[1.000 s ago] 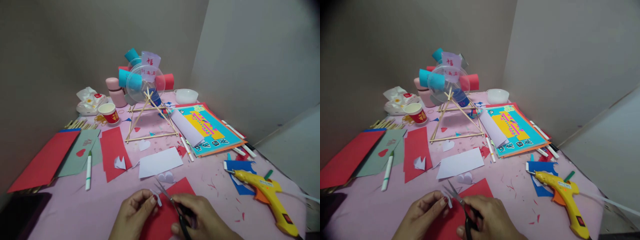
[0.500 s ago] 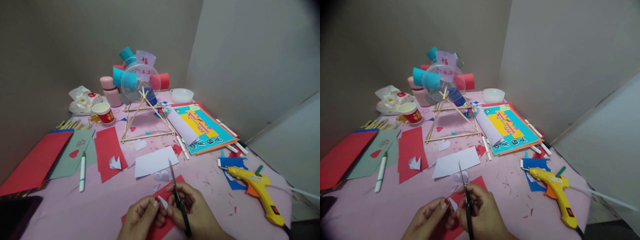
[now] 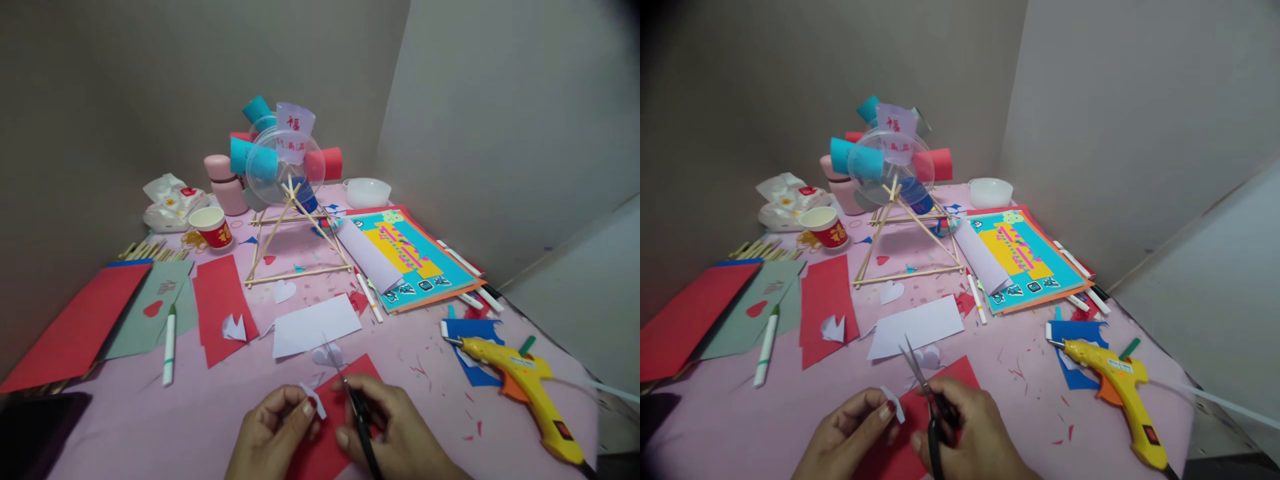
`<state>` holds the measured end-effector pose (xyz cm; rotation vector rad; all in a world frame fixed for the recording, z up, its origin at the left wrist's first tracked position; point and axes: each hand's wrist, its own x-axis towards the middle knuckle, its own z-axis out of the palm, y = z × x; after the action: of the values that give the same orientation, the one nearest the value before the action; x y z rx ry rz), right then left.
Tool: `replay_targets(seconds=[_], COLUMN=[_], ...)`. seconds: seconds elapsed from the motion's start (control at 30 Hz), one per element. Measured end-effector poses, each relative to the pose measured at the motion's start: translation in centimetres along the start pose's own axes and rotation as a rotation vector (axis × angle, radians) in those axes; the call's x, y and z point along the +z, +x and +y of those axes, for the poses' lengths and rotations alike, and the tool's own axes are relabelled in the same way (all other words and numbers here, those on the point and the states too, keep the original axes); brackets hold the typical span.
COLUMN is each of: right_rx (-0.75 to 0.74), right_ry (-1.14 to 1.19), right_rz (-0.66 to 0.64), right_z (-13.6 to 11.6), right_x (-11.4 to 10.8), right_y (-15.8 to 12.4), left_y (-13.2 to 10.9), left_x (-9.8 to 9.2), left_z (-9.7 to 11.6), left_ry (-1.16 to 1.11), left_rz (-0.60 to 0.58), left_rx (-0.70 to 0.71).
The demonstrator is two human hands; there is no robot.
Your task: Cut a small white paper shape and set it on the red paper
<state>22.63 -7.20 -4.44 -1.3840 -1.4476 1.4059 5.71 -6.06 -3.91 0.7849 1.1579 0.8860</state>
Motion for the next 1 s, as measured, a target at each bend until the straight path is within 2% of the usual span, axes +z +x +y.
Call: replay_targets(seconds=[0.13,0.27,0.57,1.0], right_rx=[-0.018,-0.071,-0.134,-0.129], right_ry=[-0.334,-0.463,-0.491,-0.449], right_rz=[-0.047,-0.105,-0.149,-0.165], right_z=[-0.1,0.3,0.3,0.1], right_x=[-0.7,-0.9,-1.0,-1.2], right_y=[-0.2,-0.3,-0.3,-0.6], left_y=[-0.1,-0.1,-0.3,-0.5], left_x=[-0.3,-0.5,-0.4,0.3], left_z=[0.7,1.0,0.7,1.4], left_ry=[0.019,0.063,0.123,0.142], left_rz=[0.056,0.08,-0.031,-0.035], left_rx=[0.03,0.087,0.102,0.101])
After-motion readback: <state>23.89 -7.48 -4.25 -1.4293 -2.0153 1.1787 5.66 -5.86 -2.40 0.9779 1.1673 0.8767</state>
